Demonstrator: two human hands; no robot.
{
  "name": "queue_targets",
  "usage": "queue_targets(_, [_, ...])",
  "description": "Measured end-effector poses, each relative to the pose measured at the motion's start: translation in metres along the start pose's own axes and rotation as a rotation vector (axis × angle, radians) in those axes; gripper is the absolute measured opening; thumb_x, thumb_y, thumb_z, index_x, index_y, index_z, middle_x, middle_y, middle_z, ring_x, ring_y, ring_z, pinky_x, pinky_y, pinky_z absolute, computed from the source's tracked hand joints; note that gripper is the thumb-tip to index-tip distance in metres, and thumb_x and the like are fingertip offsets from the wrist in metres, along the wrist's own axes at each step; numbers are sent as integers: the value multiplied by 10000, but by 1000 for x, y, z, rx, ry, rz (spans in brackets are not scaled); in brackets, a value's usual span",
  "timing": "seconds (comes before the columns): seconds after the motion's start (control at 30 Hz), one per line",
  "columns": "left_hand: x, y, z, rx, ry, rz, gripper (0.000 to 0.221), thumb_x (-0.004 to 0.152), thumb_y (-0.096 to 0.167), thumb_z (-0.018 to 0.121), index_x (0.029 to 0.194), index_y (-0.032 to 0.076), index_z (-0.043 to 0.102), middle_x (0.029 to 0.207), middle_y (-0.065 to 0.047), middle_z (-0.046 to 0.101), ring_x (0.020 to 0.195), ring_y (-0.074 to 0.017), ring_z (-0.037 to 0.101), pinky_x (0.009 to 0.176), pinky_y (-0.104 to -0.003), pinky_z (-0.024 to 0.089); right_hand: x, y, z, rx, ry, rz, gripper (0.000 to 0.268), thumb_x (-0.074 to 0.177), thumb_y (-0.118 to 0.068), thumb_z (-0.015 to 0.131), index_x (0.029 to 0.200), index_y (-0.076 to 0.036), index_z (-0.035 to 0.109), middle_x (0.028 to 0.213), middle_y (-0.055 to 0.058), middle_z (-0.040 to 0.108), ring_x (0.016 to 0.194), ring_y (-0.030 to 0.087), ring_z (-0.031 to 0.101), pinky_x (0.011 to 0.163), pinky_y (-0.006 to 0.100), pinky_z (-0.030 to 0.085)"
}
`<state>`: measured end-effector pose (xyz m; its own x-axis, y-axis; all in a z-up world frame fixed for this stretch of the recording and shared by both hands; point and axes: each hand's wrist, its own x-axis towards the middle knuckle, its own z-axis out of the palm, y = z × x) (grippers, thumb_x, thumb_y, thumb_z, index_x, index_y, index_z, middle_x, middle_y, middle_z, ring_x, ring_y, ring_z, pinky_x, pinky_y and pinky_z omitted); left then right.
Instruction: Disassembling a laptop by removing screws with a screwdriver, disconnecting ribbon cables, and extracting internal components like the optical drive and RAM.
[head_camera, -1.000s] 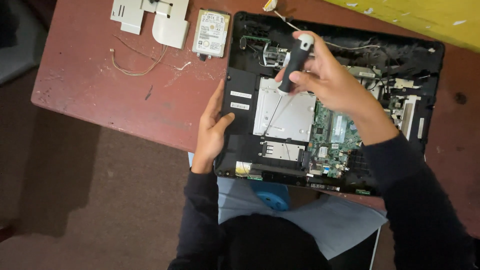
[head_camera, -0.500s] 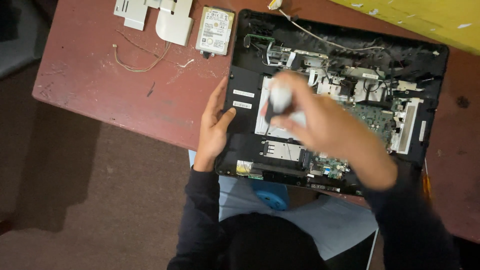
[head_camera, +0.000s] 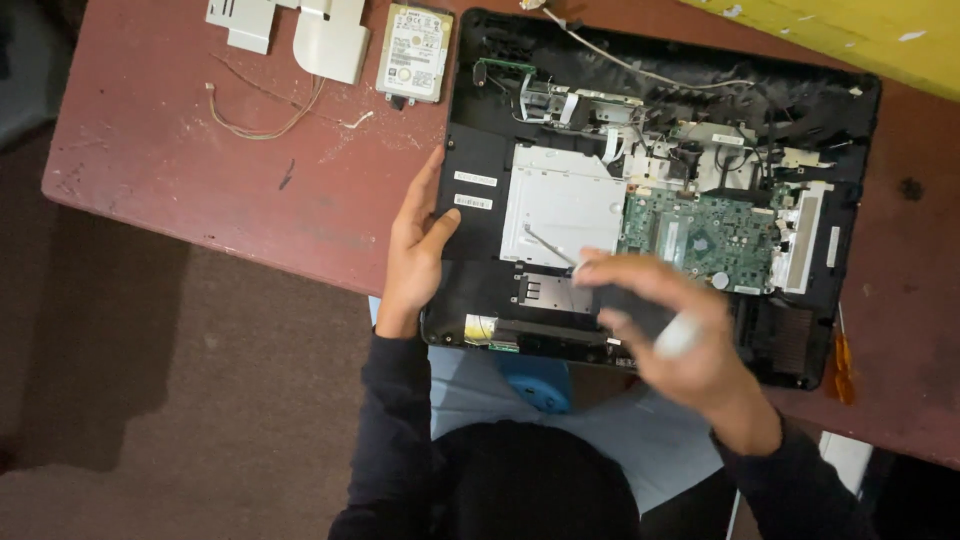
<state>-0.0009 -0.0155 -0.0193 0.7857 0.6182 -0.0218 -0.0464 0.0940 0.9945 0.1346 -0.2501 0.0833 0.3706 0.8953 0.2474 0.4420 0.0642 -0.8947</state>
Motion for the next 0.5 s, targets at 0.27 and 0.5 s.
queue_targets(0.27, [1,4,2,10,16,-12,580,1029,64,513,1586,99,356,1679,-112,335,1603,-274,247,1316,-413,219,34,6,-55,91,126,-51,578,1095,21,525,1520,-149,172,1166,322,650,1124,432,703,1074,542,637])
queue_targets(0.5, [2,-8,-2,18,5,33,574,1046,58,521,1591,82,344,1684,-121,325,1607,-279,243,1330,-425,202,49,28,-71,108,-27,180,675,1103,-159,498,1625,-167,71,1220,277,637,1201,398,674,1106,529,543])
